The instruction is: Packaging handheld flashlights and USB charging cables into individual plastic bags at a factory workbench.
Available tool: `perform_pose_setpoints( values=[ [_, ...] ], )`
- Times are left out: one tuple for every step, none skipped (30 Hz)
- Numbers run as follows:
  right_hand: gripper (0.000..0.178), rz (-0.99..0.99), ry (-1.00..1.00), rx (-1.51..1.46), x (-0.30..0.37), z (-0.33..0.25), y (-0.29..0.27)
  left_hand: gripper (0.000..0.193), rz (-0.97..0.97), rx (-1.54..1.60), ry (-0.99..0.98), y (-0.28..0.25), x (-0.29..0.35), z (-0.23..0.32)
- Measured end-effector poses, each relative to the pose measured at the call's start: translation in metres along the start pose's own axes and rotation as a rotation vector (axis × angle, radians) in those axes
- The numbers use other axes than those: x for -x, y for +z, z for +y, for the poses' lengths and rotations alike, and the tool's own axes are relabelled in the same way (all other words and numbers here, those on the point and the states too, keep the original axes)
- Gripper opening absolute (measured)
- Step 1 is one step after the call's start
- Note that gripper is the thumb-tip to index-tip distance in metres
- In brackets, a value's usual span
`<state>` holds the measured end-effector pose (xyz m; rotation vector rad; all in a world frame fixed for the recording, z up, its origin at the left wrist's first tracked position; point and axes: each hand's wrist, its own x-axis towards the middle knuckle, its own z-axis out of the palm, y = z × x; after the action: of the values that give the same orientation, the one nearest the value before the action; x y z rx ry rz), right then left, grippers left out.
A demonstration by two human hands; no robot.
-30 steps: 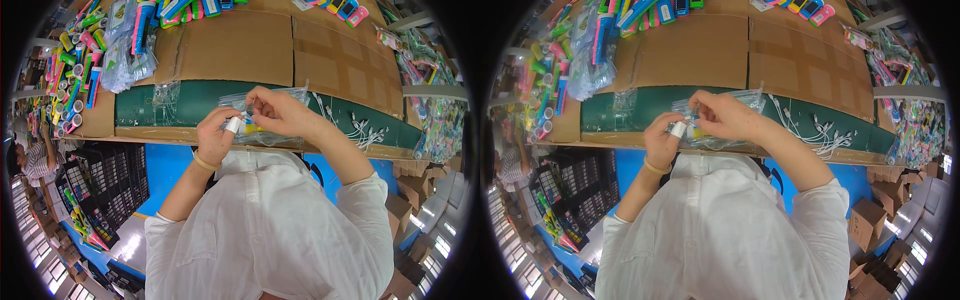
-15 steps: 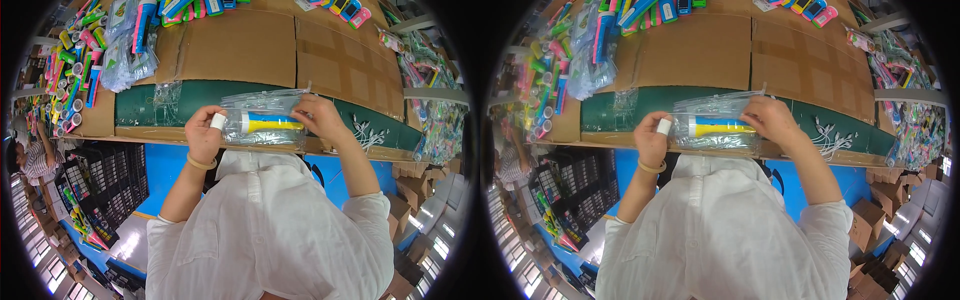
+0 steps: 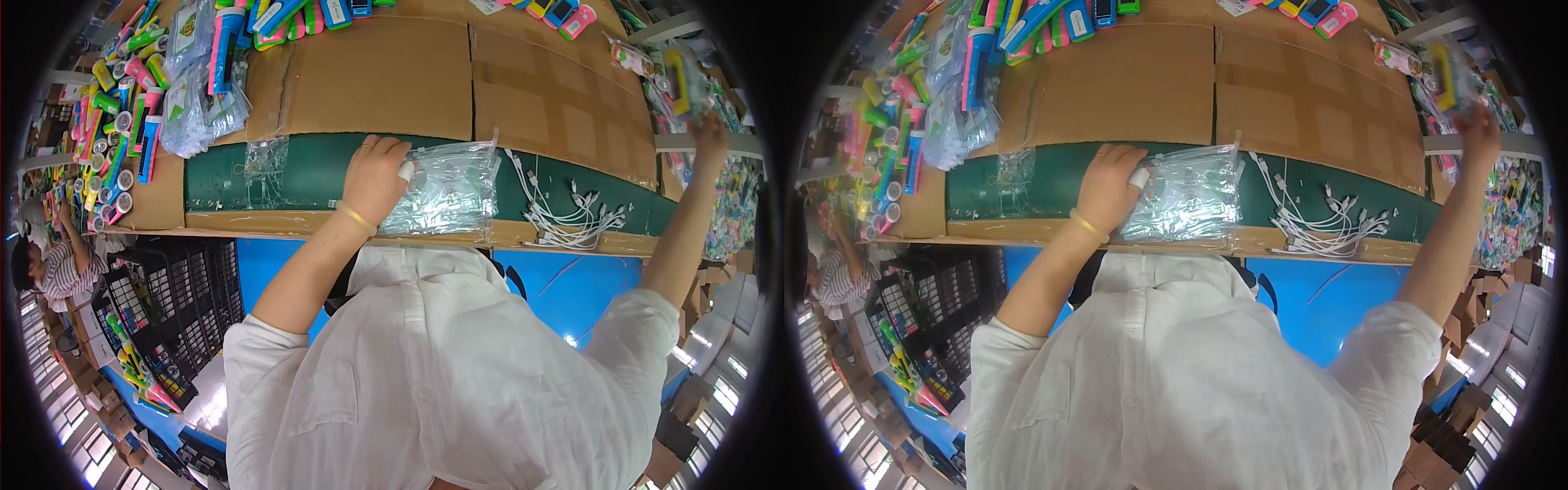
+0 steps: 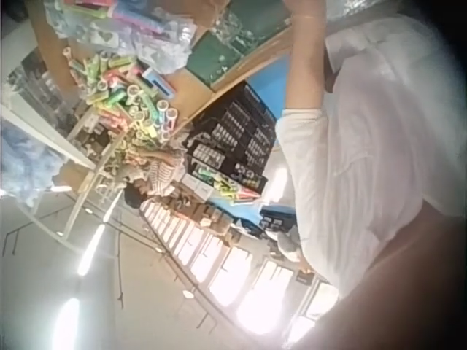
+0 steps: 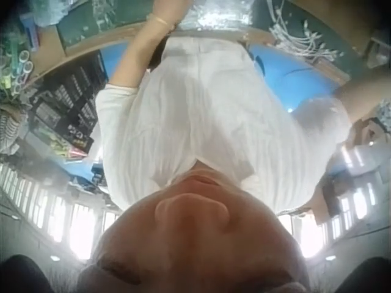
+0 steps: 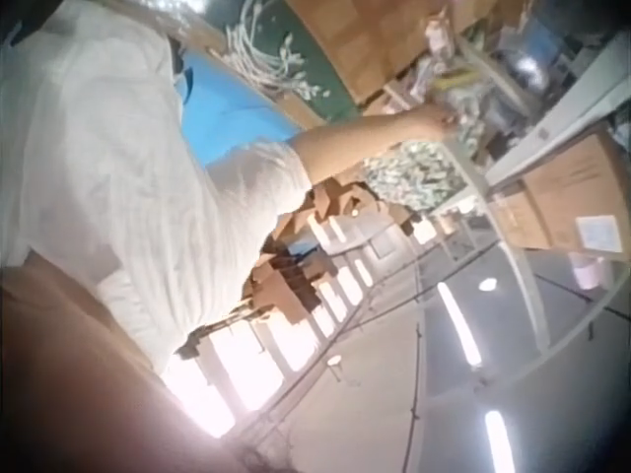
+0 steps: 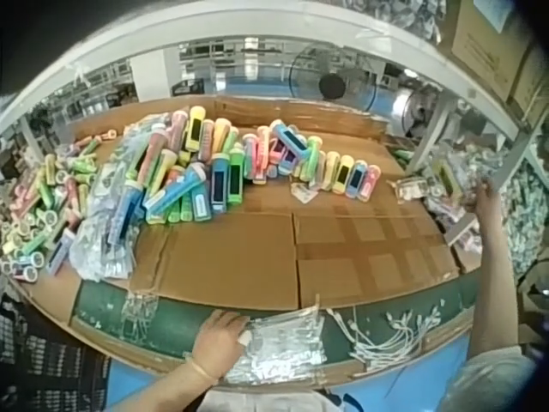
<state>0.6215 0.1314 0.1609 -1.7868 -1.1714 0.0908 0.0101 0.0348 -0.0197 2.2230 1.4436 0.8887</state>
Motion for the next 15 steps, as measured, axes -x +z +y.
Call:
perform_pose_setpoints(
  values=[
    [0.045,0.144,-0.002,-0.096,-0.032,0.014,-0.019,0.021,-0.048,-0.027,0.012,0.007,-0.004,0.000],
    [0.048,0.199,0.034,-0.120,-0.044,0.003,-0.015,0.019,-0.092,-0.061,0.012,0.011,-0.005,0.001],
    [0.052,0.263,0.070,-0.141,-0.053,-0.004,-0.014,0.019,-0.090,-0.059,0.017,0.015,-0.007,0.001],
    [0.051,0.130,-0.038,-0.155,-0.058,0.006,-0.016,0.017,-0.132,-0.027,-0.014,0.018,-0.011,0.001],
    [0.049,-0.026,-0.102,-0.056,-0.030,-0.015,0.019,0.015,-0.171,-0.013,-0.071,0.018,-0.009,0.000],
    [0.046,-0.177,-0.166,0.049,0.022,-0.059,0.064,0.015,-0.172,-0.016,-0.077,0.018,-0.008,0.000],
    [0.039,-0.320,-0.324,0.020,0.069,-0.076,0.094,0.014,-0.146,0.030,-0.061,0.019,-0.008,0.001],
    [0.032,-0.459,-0.316,0.035,0.124,-0.098,0.134,0.013,-0.112,0.058,-0.069,0.018,-0.005,0.000],
    [0.027,-0.623,-0.302,-0.062,0.171,-0.118,0.156,0.013,-0.115,0.061,-0.066,0.020,-0.005,0.000],
    [0.030,-0.883,-0.218,-0.044,0.206,-0.125,0.176,0.012,-0.098,0.054,-0.031,0.021,-0.004,0.001],
    [0.032,-1.121,-0.018,-0.181,0.242,-0.147,0.185,0.011,-0.082,0.053,0.005,0.022,-0.002,0.000],
    [0.035,-1.053,-0.633,-0.082,0.262,-0.135,0.205,0.011,-0.090,0.057,0.015,0.022,-0.004,0.003],
    [0.033,-1.102,-0.646,-0.108,0.284,-0.143,0.215,0.011,-0.083,0.119,-0.011,0.022,-0.003,0.003],
    [0.027,-1.094,-0.700,-0.062,0.301,-0.144,0.227,0.011,-0.074,0.181,-0.037,0.020,-0.003,0.004],
    [0.022,-1.084,-0.752,-0.010,0.313,-0.143,0.235,0.011,-0.077,0.183,-0.034,0.018,-0.002,0.005]
  ],
)
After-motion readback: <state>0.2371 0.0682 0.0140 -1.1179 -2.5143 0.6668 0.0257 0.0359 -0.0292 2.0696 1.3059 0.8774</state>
